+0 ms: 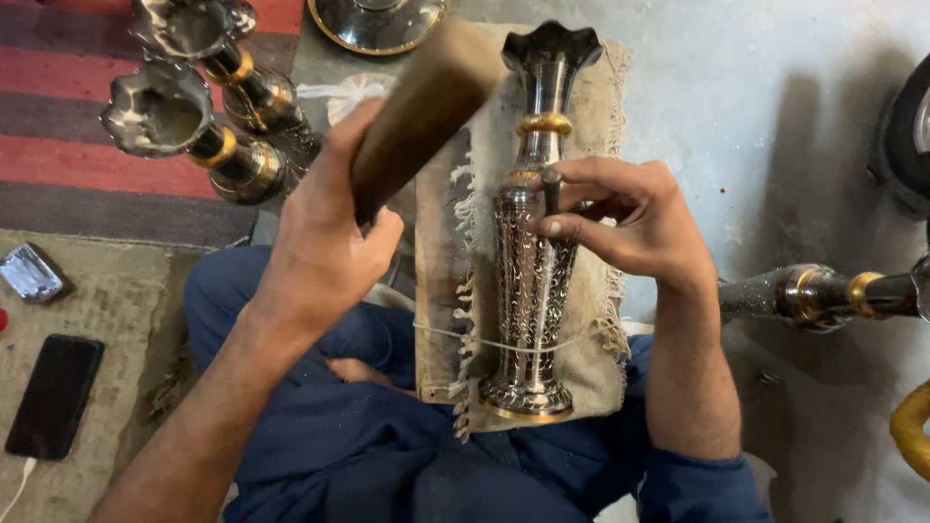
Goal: The person sits on the floor with an ornate brass vase resting on a cloth-covered board on their lap. They hold a small punch against the vase's surface and strike it with a wooden mallet, working repeatedly around the vase's decorated body and gold band.
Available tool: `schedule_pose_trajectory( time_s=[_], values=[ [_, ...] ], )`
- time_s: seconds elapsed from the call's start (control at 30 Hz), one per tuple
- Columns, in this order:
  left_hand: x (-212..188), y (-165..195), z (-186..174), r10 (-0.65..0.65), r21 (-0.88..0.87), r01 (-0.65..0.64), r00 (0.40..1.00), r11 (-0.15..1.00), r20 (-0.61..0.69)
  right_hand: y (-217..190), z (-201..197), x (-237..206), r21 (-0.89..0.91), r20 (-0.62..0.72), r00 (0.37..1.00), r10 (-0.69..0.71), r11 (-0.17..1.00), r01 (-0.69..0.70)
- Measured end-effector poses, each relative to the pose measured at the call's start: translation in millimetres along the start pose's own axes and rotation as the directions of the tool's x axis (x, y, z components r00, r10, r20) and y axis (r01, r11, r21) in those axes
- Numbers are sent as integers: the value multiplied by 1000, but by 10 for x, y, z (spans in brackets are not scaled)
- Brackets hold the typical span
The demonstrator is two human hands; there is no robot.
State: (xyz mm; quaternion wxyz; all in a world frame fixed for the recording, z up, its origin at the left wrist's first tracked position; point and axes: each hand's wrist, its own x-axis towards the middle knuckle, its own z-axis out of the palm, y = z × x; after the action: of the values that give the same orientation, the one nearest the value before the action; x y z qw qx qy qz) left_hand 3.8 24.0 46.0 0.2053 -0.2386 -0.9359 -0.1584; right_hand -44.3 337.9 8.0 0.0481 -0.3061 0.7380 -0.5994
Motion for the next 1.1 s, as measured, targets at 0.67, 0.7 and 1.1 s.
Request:
schedule_pose_trajectory(
  time_s=[0.67, 0.7, 1.1],
  values=[
    [91, 16, 7, -161, -628, 95, 986, 773, -49, -33, -8, 15, -26, 53, 999, 2, 1000, -1],
    [91, 19, -3, -106, -456, 77, 994, 887, -37, -38, -4, 5, -16, 57, 998, 12, 1000, -12],
    [101, -5, -17, -107, -380, 121, 993, 917, 58, -9, -1, -18, 19, 44, 997, 64, 998, -65]
  ],
)
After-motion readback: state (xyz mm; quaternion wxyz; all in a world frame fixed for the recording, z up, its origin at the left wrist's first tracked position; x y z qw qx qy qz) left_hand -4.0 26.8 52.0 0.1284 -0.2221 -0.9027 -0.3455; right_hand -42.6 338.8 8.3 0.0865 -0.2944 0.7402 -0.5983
